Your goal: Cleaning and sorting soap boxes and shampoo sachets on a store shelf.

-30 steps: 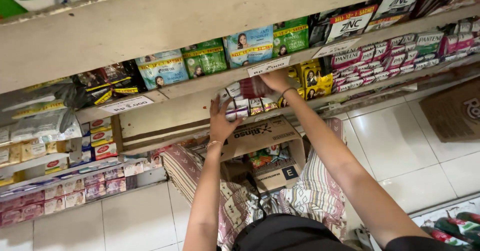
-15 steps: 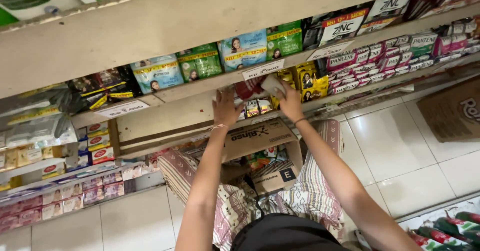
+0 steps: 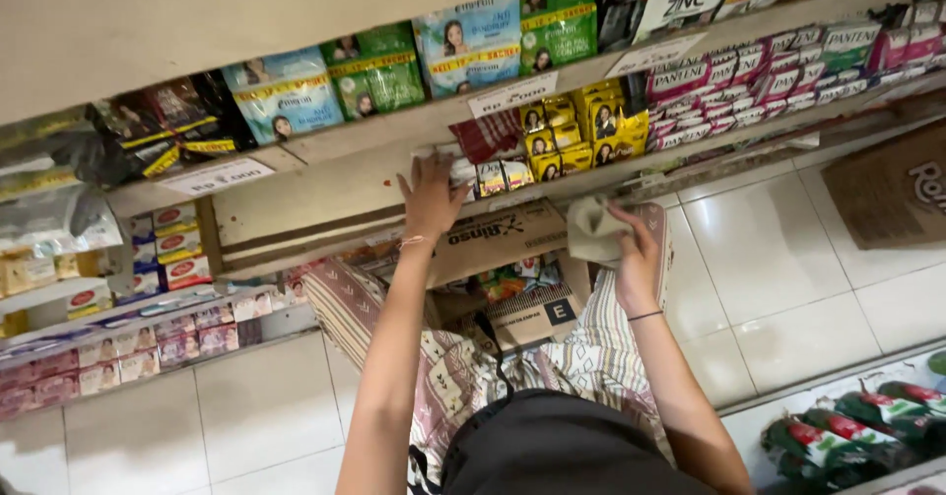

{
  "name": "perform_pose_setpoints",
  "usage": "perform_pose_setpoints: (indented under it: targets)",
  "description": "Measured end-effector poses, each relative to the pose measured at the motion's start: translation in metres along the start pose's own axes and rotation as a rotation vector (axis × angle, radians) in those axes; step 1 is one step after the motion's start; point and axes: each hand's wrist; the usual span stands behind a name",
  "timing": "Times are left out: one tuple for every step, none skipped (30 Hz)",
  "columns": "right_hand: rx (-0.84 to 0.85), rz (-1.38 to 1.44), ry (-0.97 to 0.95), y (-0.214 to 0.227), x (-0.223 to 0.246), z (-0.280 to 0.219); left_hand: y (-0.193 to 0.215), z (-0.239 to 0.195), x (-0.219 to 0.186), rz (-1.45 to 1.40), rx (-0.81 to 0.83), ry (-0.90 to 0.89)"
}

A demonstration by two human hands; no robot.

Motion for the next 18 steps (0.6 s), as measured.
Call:
perform_pose_setpoints:
  targets:
    - [0.002, -0.004, -0.007, 0.010, -0.012, -0.005, 0.004, -0.011, -0.001, -0.002, 0.007, 0.005]
    - [-0.031, 0.106, -0.027, 0.019, -0.025, -0.010, 0.009, -0.021, -0.002, -0.039, -0.072, -0.003]
    - [-0.064, 0.214, -0.048, 0.030, -0.038, -0.015, 0.012, -0.033, -0.004, -0.076, -0.151, -0.008]
    - [-0.060, 0.208, -0.055, 0.033, -0.046, -0.017, 0.010, -0.043, -0.002, -0.079, -0.144, -0.001]
    - [-0.063, 0.335, -0.093, 0.039, -0.053, -0.023, 0.007, -0.058, 0.001, -0.214, -0.264, -0.025]
    - [-0.068, 0.461, -0.132, 0.045, -0.061, -0.030, 0.003, -0.074, 0.004, -0.349, -0.385, -0.046]
    - [-0.067, 0.452, -0.148, 0.043, -0.063, -0.035, -0.001, -0.092, 0.002, -0.351, -0.373, -0.032]
    - [-0.020, 0.464, -0.201, 0.041, -0.064, -0.039, -0.004, -0.110, 0.001, -0.443, -0.444, -0.019]
    - [0.023, 0.479, -0.252, 0.039, -0.066, -0.042, -0.006, -0.126, -0.002, -0.534, -0.515, -0.009]
    - [0.020, 0.470, -0.266, 0.049, -0.103, -0.046, -0.026, -0.142, 0.001, -0.535, -0.503, 0.002]
    - [0.030, 0.499, -0.324, 0.059, -0.140, -0.050, -0.045, -0.157, 0.006, -0.531, -0.481, 0.065]
    - [0.040, 0.528, -0.381, 0.068, -0.177, -0.054, -0.063, -0.173, 0.010, -0.525, -0.457, 0.128]
    - [0.041, 0.521, -0.394, 0.041, -0.134, -0.057, -0.069, -0.190, 0.006, -0.526, -0.449, 0.140]
    - [0.067, 0.305, -0.583, 0.010, -0.090, -0.058, -0.074, -0.207, 0.002, -0.527, -0.435, 0.115]
    - [0.096, 0.086, -0.758, -0.023, -0.044, -0.060, -0.077, -0.221, 0.000, -0.527, -0.427, 0.086]
    - [0.100, 0.083, -0.764, -0.029, -0.055, -0.065, -0.068, -0.223, -0.003, -0.526, -0.426, 0.094]
    - [0.322, -0.129, -0.738, -0.035, -0.066, -0.071, -0.060, -0.225, -0.006, -0.535, -0.449, 0.042]
    - [0.544, -0.340, -0.697, -0.041, -0.077, -0.078, -0.051, -0.228, -0.009, -0.544, -0.472, -0.010]
Point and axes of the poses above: each hand's wrist, its own z-axis towards the middle knuckle, its own y-axis out of the back of the hand, x = y × z, and after that the axes turned 8 degrees about y, right-handed
